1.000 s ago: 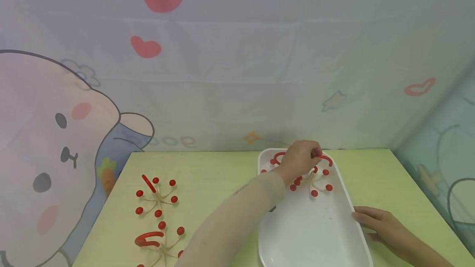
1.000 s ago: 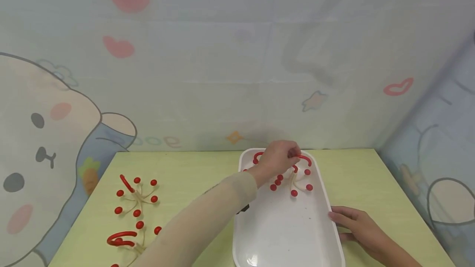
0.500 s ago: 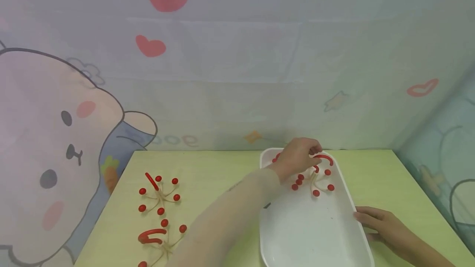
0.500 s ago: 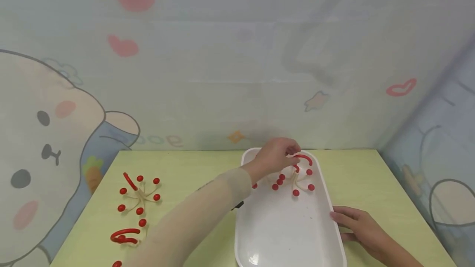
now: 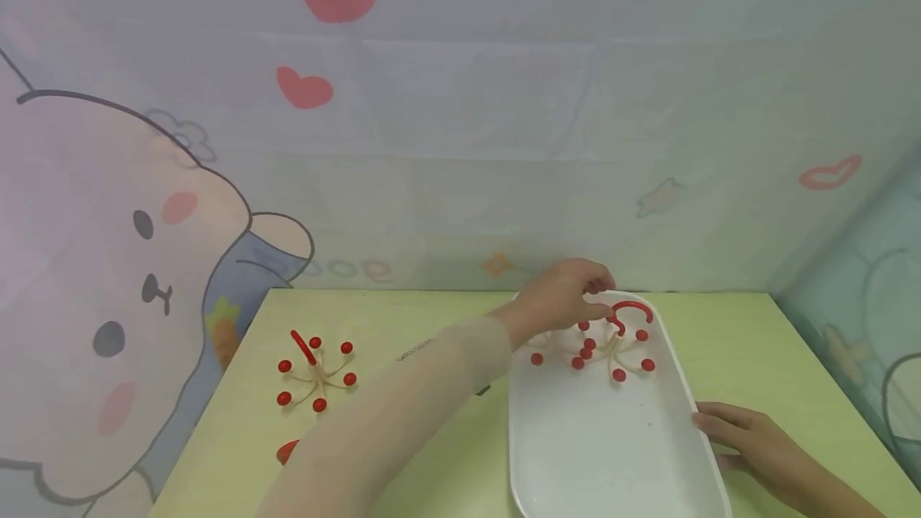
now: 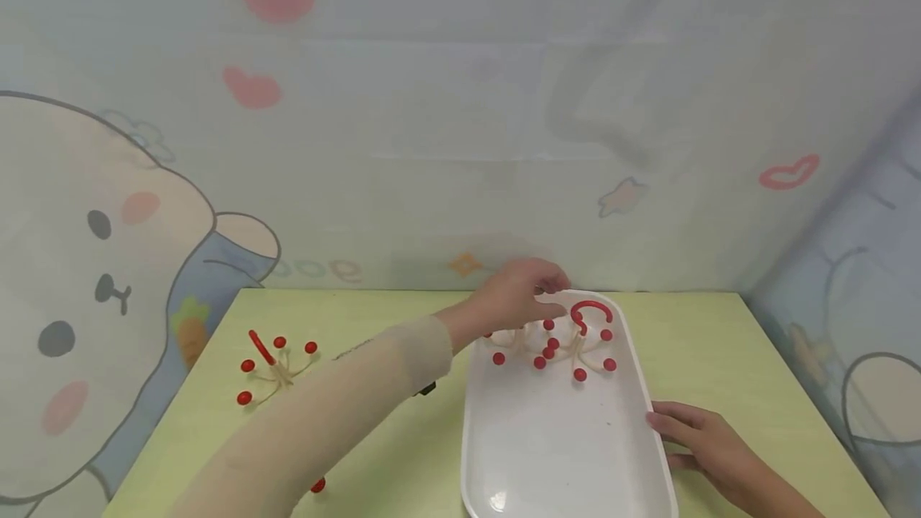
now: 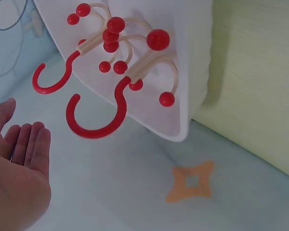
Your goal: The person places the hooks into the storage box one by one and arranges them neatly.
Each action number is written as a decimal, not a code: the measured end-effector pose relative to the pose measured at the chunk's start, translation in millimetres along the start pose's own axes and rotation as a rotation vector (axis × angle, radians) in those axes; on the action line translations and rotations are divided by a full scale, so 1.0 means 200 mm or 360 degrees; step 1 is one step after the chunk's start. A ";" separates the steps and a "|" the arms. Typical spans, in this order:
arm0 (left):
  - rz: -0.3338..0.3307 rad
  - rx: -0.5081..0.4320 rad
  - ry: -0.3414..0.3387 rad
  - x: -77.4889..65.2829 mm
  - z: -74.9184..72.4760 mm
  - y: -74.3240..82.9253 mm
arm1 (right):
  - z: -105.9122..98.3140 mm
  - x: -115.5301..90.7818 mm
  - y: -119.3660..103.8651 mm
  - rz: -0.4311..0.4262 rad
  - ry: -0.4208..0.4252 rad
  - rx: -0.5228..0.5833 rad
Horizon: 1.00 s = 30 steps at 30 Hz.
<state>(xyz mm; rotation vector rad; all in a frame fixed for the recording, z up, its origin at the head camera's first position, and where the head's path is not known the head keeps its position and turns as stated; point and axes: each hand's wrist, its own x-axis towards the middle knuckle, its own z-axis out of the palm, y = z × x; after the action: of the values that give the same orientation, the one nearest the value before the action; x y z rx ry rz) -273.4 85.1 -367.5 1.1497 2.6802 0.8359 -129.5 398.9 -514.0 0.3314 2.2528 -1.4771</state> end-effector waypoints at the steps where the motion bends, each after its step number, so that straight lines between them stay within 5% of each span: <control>1: 0.0014 0.0004 -0.0003 -0.01 -0.02 0.00 | 0.00 0.00 0.00 0.0006 0.0003 -0.0002; 10: 0.0052 -0.0012 -0.0030 -0.15 -0.14 -0.03 | -0.01 0.01 0.01 0.0012 0.0001 0.0020; 23: 0.0238 0.0025 -0.0027 -0.35 -0.25 -0.13 | 0.00 0.01 0.00 0.0006 -0.0010 -0.0014; 30: 0.0116 0.0093 -0.0121 -0.52 -0.34 -0.19 | 0.00 0.01 -0.01 0.0019 -0.0009 -0.0052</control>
<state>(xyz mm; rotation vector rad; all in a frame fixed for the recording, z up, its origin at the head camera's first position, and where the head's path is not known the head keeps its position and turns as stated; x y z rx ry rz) -243.8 -38.5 -342.2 1.2721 2.6316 0.7132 -132.7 398.3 -513.8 0.3297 2.2644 -1.4319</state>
